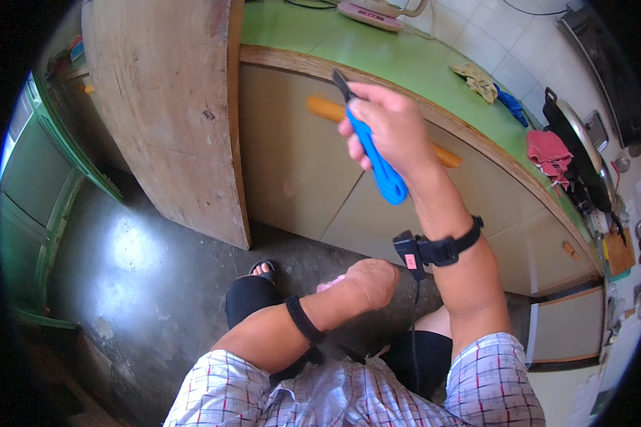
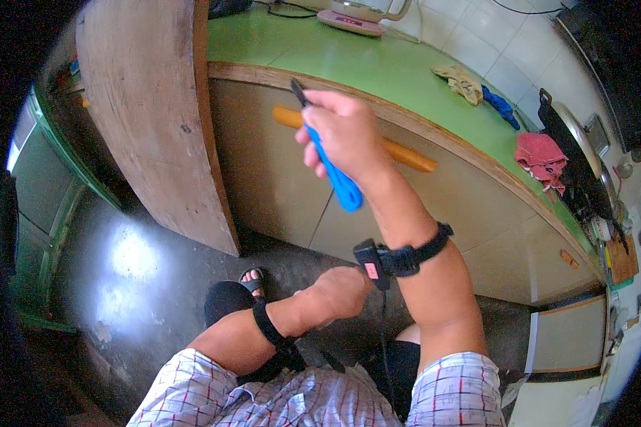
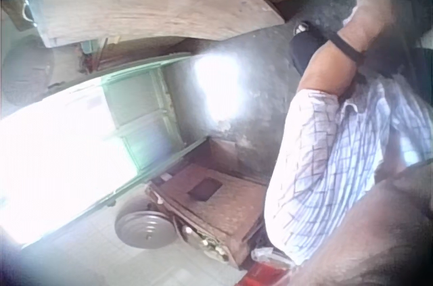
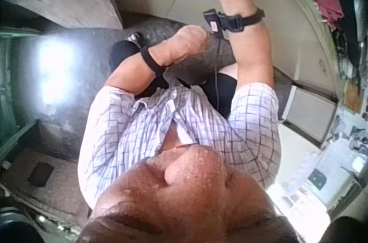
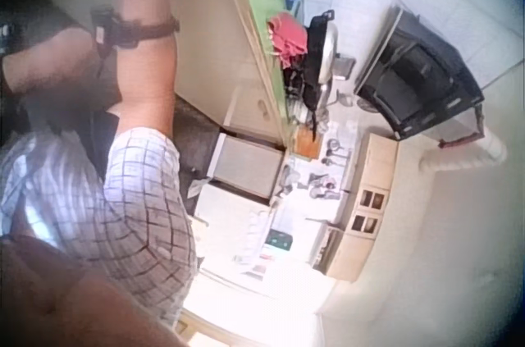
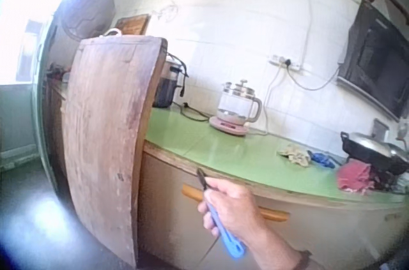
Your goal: Repairing the edge of a kitchen cabinet using a utility knife and cloth.
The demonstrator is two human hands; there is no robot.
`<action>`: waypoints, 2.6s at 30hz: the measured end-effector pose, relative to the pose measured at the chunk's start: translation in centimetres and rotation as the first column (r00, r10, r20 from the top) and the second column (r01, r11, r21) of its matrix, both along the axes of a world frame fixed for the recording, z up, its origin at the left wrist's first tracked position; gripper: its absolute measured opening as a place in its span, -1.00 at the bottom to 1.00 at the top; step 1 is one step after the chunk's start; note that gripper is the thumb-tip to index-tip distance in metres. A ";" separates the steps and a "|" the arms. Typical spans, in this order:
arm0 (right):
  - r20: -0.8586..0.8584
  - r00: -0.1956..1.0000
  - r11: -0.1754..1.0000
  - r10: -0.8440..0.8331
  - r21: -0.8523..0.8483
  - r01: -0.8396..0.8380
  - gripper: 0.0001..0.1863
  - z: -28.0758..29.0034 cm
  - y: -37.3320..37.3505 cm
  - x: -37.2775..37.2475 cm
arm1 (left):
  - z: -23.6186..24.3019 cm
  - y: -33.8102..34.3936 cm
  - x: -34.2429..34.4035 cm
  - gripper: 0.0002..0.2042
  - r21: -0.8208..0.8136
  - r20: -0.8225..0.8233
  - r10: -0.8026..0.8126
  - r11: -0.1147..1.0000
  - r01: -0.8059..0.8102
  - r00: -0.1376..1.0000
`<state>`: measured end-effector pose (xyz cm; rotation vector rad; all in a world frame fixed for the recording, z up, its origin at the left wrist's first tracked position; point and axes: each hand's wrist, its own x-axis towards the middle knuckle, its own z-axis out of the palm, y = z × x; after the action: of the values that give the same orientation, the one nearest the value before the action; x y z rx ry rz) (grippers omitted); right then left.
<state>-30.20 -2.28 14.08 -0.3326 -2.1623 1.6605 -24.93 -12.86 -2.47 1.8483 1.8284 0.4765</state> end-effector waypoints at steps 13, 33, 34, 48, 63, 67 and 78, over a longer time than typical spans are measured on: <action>0.017 0.994 0.994 -0.107 -0.034 0.108 -0.50 0.9 2.4 5.5 | -2.6 -0.3 0.8 -0.85 0.226 -0.085 0.042 0.974 -0.022 0.996; 0.008 0.984 0.974 -0.180 -0.135 0.180 -0.48 0.7 3.1 7.0 | -0.9 0.2 1.1 -0.84 0.080 0.000 -0.010 0.997 0.010 1.000; 0.005 0.983 0.974 -0.184 -0.135 0.183 -0.48 0.9 3.2 7.0 | -1.4 0.4 0.9 -0.83 0.126 0.026 -0.004 0.992 0.001 1.000; -0.007 0.993 0.991 -0.115 -0.075 0.114 -0.51 0.3 5.6 8.3 | -1.1 1.2 0.8 -0.85 0.065 -0.056 -0.016 0.998 0.020 0.998; 0.047 0.994 0.995 -0.101 -0.021 0.102 -0.50 1.1 3.6 6.8 | -2.1 1.1 1.2 -0.83 0.061 -0.049 -0.040 0.997 0.043 0.998; 0.037 0.987 0.983 -0.155 -0.095 0.158 -0.50 1.5 4.2 8.0 | -1.9 1.1 1.7 -0.83 0.115 -0.009 -0.039 0.993 0.040 0.999; 0.030 0.999 0.999 -0.029 -0.031 0.030 -0.48 1.0 3.2 4.9 | -1.4 1.1 1.0 -0.80 -0.026 -0.057 -0.045 0.999 0.044 0.997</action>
<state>-25.34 0.89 15.06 -0.3982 -2.1442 1.6848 -23.93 -11.79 -3.87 1.9001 1.8179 0.3865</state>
